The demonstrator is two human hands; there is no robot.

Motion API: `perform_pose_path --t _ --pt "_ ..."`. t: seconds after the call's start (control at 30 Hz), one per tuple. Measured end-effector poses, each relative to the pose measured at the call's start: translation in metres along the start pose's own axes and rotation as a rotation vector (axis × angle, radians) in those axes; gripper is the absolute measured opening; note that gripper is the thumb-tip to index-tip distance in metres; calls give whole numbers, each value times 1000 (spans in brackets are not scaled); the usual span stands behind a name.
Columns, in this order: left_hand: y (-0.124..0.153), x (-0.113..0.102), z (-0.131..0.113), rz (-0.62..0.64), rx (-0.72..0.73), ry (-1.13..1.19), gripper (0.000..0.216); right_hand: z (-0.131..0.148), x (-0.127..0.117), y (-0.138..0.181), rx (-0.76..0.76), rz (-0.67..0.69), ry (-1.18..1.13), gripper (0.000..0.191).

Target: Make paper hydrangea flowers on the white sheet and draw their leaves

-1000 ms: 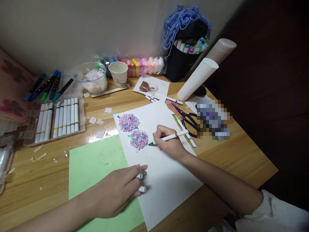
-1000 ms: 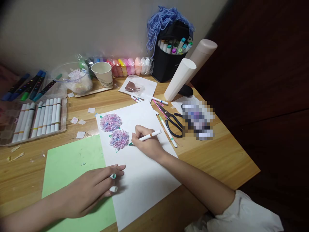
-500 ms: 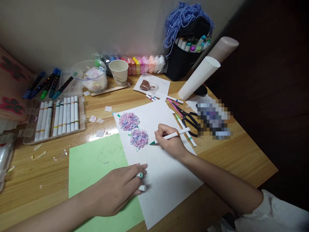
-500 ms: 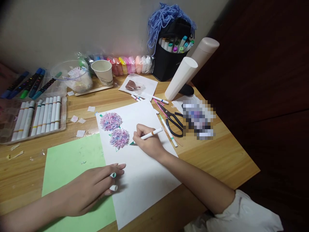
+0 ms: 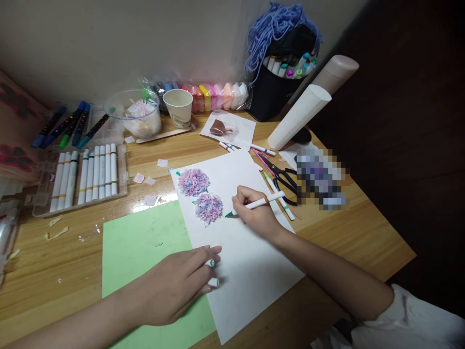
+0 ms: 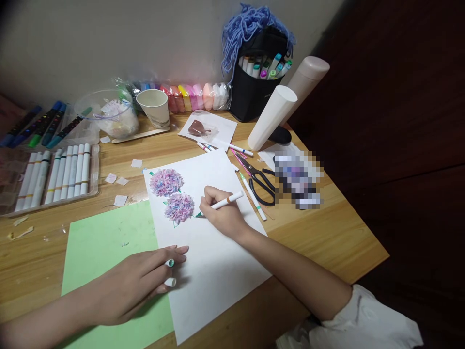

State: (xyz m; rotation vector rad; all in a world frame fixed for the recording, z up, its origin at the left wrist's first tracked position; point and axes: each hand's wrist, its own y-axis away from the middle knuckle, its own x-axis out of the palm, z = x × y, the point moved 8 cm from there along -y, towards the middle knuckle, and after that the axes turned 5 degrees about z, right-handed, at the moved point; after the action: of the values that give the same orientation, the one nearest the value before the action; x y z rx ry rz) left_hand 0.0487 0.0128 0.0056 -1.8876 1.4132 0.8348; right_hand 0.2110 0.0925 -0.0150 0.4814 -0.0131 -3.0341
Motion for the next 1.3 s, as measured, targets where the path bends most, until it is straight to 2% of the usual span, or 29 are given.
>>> perform_pose_path --t 0.7,1.3 --pt "-4 -6 -4 -7 6 -24 13 -3 -2 1 35 -55 -14 32" --pt "-5 -7 -4 4 3 -36 13 -5 0 2 73 -36 -70 33"
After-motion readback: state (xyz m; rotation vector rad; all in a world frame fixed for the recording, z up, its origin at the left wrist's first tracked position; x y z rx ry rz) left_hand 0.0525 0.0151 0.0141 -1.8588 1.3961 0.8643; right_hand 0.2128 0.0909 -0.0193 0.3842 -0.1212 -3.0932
